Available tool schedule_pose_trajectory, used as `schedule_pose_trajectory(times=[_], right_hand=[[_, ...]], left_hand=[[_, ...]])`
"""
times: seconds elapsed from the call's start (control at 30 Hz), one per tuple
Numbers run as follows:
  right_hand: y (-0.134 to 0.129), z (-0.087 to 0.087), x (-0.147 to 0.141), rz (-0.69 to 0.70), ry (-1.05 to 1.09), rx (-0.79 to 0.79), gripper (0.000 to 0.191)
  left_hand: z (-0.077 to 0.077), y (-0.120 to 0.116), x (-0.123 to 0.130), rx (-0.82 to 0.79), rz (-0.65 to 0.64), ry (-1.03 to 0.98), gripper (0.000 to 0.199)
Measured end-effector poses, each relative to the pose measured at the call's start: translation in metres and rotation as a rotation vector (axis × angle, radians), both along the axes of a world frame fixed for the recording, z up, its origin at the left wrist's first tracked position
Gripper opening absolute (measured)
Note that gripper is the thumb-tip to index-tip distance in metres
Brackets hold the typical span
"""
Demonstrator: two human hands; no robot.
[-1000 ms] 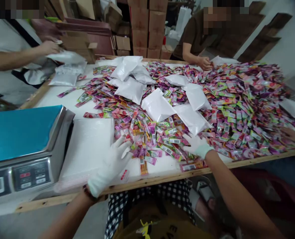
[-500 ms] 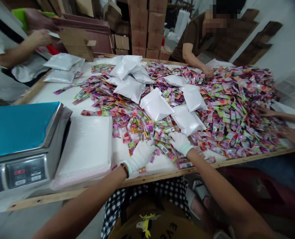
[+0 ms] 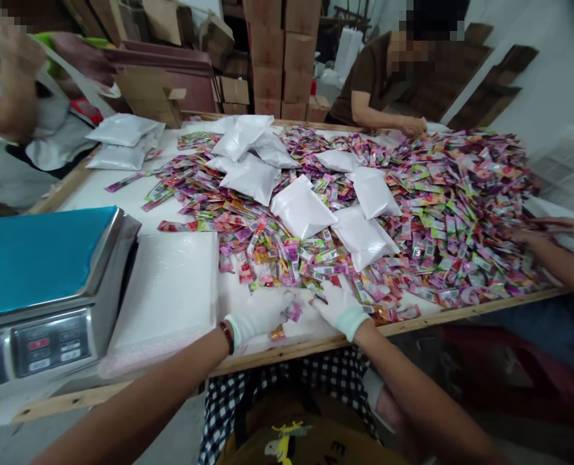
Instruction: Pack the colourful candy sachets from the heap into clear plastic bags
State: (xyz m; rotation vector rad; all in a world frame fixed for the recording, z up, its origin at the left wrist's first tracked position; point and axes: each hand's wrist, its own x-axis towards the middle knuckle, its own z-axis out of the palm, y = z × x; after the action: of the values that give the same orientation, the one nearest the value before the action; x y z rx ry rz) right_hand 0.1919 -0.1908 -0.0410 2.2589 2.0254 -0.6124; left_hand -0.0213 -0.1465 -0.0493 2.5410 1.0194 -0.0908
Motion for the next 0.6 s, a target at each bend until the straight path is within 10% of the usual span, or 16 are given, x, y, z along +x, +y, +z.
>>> schedule_pose_trajectory(times=[0.17,0.4,0.6], right_hand=[[-0.004,0.001,0.007,0.111,0.038,-0.087,0.024],[0.006,0.044,0.049,0.174,0.307,0.006,0.035],[0.066,0.014,0.051,0.180,0.088,0.125,0.048]], left_hand=[[0.001,-0.017,-0.003,0.157,-0.050,-0.146,0.032],[0.033,0.018,-0.035,-0.011,0.294,-0.486,0.029],[0.008,0.043,-0.007,0.023,-0.033,-0.112,0.013]])
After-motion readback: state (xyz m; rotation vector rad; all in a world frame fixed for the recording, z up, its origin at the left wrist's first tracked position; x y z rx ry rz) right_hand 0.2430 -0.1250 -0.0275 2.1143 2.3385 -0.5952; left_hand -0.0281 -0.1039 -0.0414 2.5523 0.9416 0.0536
